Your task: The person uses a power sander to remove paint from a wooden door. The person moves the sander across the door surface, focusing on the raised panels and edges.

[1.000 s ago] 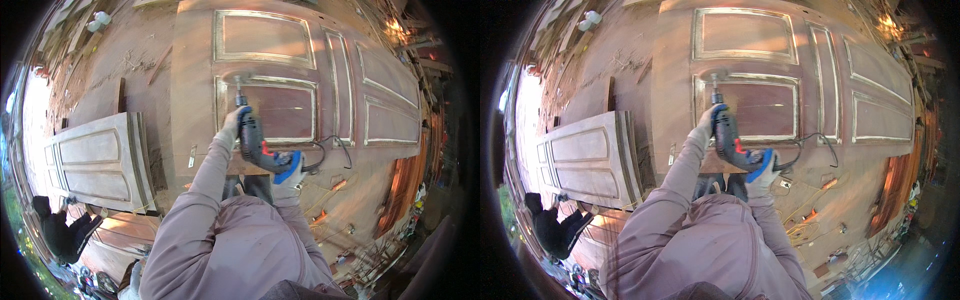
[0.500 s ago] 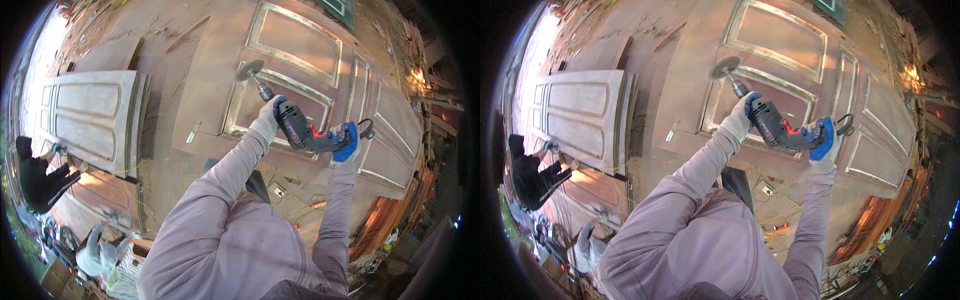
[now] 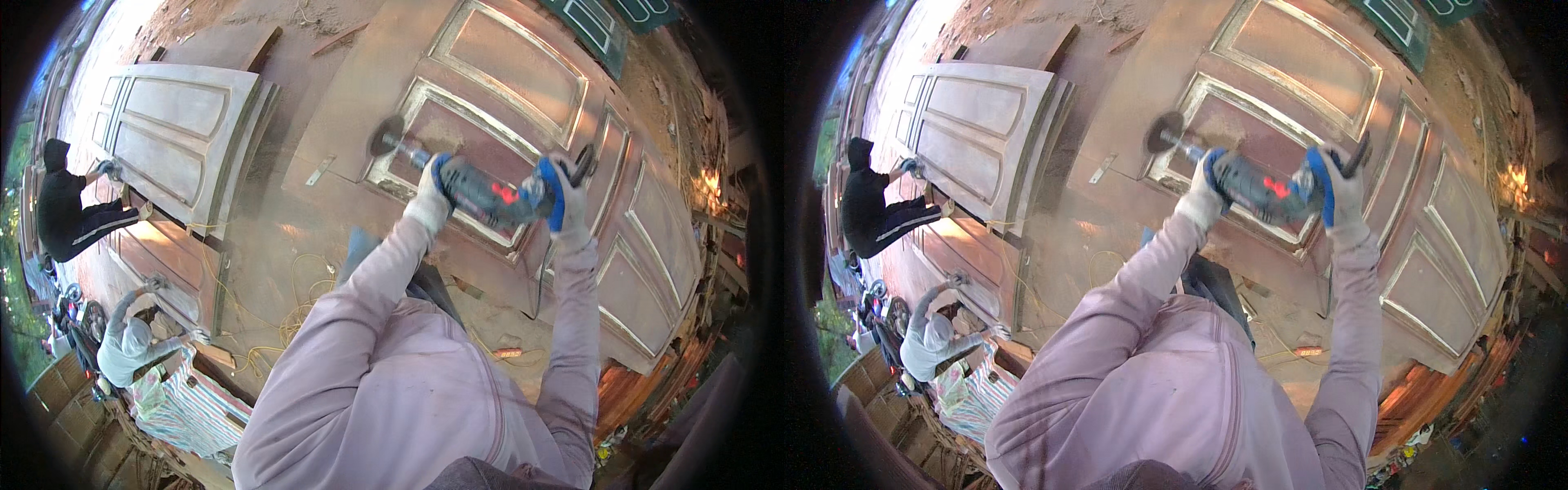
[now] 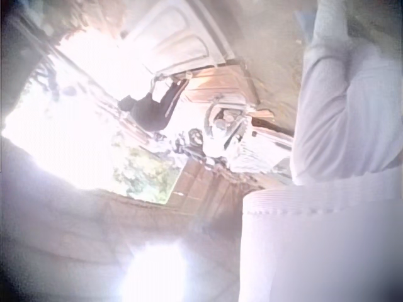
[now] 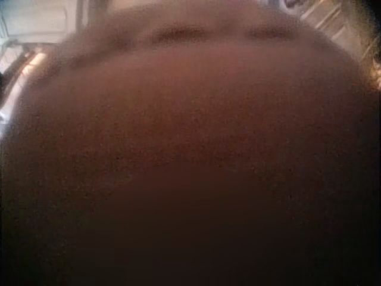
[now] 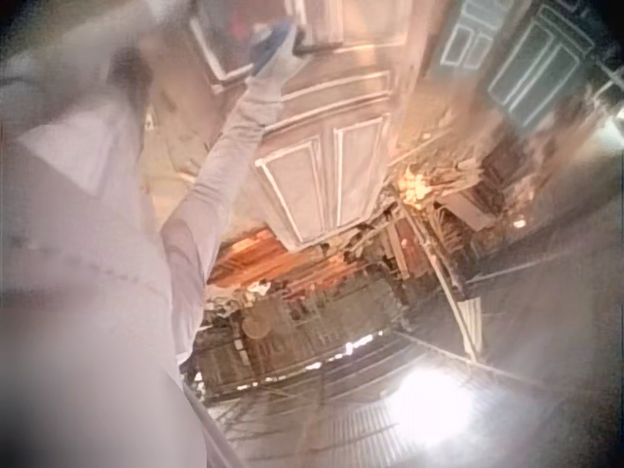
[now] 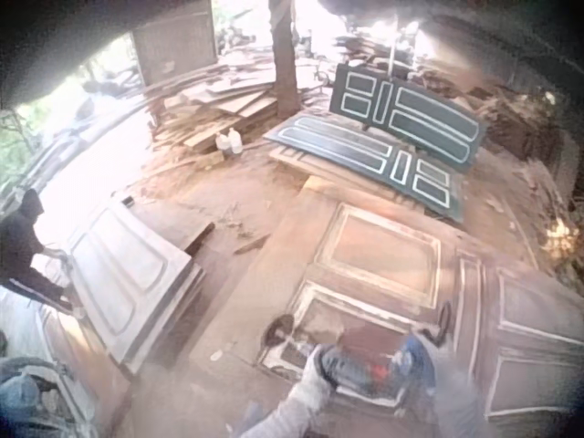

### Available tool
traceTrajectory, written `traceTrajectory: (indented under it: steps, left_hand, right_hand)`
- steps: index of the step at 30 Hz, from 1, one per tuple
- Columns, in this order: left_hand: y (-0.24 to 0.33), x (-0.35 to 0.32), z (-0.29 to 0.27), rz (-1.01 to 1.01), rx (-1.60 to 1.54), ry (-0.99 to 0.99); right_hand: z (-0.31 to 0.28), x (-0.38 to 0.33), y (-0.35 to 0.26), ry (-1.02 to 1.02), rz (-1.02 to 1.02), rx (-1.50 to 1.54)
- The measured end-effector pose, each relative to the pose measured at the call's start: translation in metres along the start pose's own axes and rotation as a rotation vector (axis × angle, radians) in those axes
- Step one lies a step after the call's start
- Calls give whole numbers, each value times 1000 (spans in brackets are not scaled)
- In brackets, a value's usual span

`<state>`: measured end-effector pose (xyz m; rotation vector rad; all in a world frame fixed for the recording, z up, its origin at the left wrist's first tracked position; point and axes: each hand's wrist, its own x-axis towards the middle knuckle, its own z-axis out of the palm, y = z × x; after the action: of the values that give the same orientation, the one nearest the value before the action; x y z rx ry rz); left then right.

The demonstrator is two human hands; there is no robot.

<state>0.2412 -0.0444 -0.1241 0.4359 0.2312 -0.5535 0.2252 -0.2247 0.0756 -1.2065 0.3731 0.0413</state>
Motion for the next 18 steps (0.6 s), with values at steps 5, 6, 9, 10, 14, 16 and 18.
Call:
traceTrajectory:
  steps: [5, 6, 9, 10, 14, 16, 18]
  left_hand:
    - [10, 16, 12, -65, -232, 46]
    - [6, 0, 15, -59, -215, 73]
    - [3, -42, 24, -115, -316, 315]
    - [3, -48, 27, -167, -399, 413]
    - [9, -38, 33, -67, -372, 187]
    - [9, -35, 31, -103, -370, 259]
    - [8, -37, 29, -103, -401, 166]
  right_hand:
    - [15, 13, -17, -135, -46, 13]
    - [18, 8, -18, -92, -7, -66]
    - [24, -15, -13, -11, 83, -172]
    - [26, -19, -13, -26, 90, -175]
    - [29, -19, -20, -59, 59, -138]
    - [31, -19, -21, -70, 46, -112]
    - [33, -20, -21, -105, 28, -75]
